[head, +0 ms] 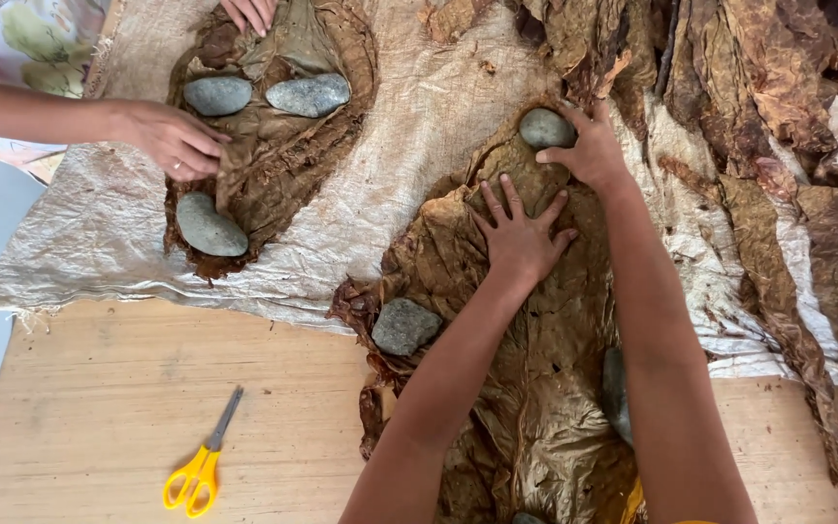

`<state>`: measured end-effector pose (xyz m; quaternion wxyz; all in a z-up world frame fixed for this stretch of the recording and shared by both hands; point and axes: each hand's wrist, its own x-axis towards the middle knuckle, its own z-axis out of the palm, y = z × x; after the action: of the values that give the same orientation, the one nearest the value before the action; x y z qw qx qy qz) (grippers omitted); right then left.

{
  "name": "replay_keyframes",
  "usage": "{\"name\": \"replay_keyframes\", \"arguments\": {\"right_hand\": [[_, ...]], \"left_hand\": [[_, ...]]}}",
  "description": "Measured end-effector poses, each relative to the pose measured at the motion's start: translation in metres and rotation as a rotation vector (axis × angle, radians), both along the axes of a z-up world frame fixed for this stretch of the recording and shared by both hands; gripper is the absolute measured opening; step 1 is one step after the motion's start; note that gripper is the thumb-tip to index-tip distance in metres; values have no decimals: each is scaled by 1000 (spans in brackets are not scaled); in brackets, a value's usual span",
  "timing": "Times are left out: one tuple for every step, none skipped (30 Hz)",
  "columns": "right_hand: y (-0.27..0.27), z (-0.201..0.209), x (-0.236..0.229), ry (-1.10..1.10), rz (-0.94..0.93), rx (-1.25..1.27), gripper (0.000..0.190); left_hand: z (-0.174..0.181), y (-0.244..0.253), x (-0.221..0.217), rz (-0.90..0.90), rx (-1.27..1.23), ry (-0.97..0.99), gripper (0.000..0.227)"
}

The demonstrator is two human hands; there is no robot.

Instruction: The person arranges large dried leaves on a wooden table, placing smooth stones on top to hold them flat. They repeatedly lift, smooth, and reposition the leaves, occasionally removing and replacing stones. Another person's hands are visible working on a separate leaf nearby.

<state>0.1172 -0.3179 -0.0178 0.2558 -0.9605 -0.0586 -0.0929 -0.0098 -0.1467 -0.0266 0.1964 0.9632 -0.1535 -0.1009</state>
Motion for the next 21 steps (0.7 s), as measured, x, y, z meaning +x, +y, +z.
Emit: {"name": "replay_keyframes", "arguments": {"right_hand": [[16, 37, -21, 1, -4, 2, 85], [29, 75, -44, 99, -60, 86, 84], [43, 113, -66, 197, -112, 171, 84], [25, 105, -66, 201, -119, 170, 84], [7, 97, -68, 198, -156, 137, 50], [-10, 87, -73, 203, -191, 105, 27], [-16, 79, -88, 215, -197, 104, 27], [-20, 73, -101, 286, -211, -22, 49], [-23, 68, -115, 357, -225, -148, 73], [-31, 48, -118, 359, -228, -147, 73], [-38, 28, -122, 394, -237, -160, 67], [-45, 11, -124, 421, -248, -174, 61], [-40, 14, -127, 417, -251, -173, 61], [-34, 16, -129, 322, -271, -70, 55], [-28, 19, -131, 226, -291, 33, 50], [-22, 25, -136, 223, -292, 35, 50], [-17, 32, -141, 190, -294, 175, 40], [-12, 41, -143, 151, -294, 312, 41], [-10, 38, -142, 142, -294, 312, 41], [-7, 34, -142, 40, -269, 193, 39], [-5, 29, -141, -61, -242, 73, 41]], "left_hand": [[21, 5, -2, -4, 2, 1, 64], [41, 8, -6, -13, 54, 116, 69], [62, 12, -9, -23, 107, 230, 74], [59, 12, -7, -31, 106, 234, 74], [56, 12, -6, -23, 52, 192, 73], [51, 13, -9, -13, 0, 158, 72], [46, 17, -11, -19, -1, 171, 72], [43, 23, -10, -40, -153, 115, 68], [41, 29, -10, -62, -305, 60, 64], [34, 30, -7, -64, -304, 62, 64], [28, 31, -5, -62, -307, -4, 56], [24, 31, 1, -62, -311, -77, 50], [31, 36, -11, -66, -311, -81, 50], [39, 41, -23, -90, -196, -159, 47], [46, 46, -35, -113, -80, -237, 45], [50, 55, -43, -116, -78, -241, 45], [54, 63, -51, -111, 13, -174, 61], [59, 70, -57, -105, 100, -111, 78], [57, 76, -54, -106, 100, -120, 78], [53, 81, -52, -73, 157, -88, 81], [50, 87, -49, -39, 215, -55, 85]]}}
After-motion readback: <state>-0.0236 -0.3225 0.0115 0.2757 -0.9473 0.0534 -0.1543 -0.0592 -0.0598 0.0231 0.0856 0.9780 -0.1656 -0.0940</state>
